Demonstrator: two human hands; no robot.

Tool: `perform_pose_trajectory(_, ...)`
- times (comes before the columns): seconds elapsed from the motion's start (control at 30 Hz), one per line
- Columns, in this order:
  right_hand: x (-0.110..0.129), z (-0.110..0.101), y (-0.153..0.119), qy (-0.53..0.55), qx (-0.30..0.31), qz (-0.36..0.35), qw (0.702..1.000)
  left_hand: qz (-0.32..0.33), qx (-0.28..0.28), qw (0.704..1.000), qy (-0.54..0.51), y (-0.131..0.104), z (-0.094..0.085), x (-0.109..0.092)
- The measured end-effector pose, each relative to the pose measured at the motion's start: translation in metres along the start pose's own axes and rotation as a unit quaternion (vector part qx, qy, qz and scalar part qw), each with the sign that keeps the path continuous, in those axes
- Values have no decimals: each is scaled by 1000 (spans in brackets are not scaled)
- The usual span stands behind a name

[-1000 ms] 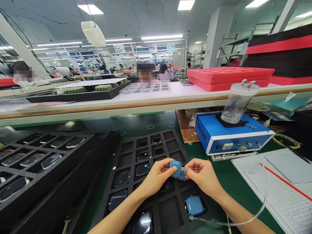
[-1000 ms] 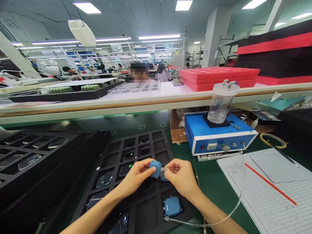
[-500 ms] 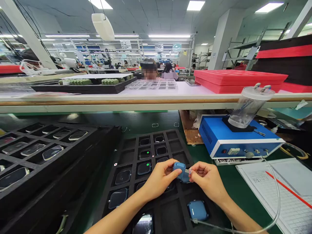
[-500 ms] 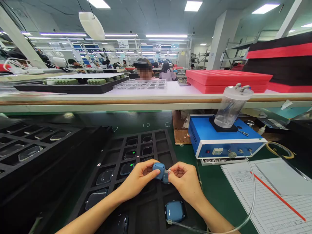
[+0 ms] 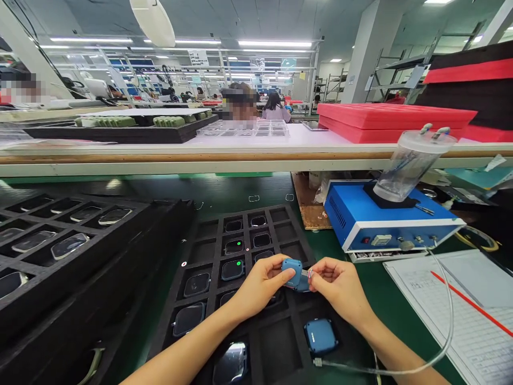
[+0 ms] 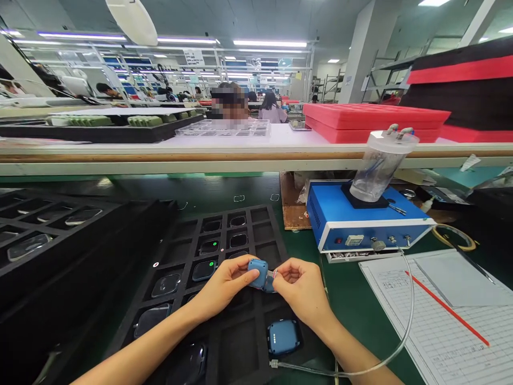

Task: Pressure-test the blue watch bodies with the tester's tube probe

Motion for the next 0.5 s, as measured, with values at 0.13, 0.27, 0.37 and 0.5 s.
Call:
perform_pose_trajectory(0.13, -1, -1, -1, 10, 12, 7, 1000, -8, 3, 1000, 0, -1, 0, 0)
perform_pose_trajectory(0.27, -1, -2, -1, 1, 20, 10, 1000, -12, 5, 1000, -1, -2, 2, -2)
perform_pose_trajectory(0.37, 1, -2, -1, -2, 14, 1, 1000, -23, 3, 1000, -16, -1, 2, -2)
perform_pose_trajectory(0.5, 3, 0, -1, 10, 24, 7, 1000, -25, -13, 999, -35, -1, 0, -2)
Point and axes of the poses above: each hand's wrist, its own y-axis towards the middle knuckle, its own z-axis out of the palm, x = y × z, the point moved 2 cm from there along y, towards the middle knuckle, and after that the axes turned 12 degrees about -x, right-handed, at the moved point
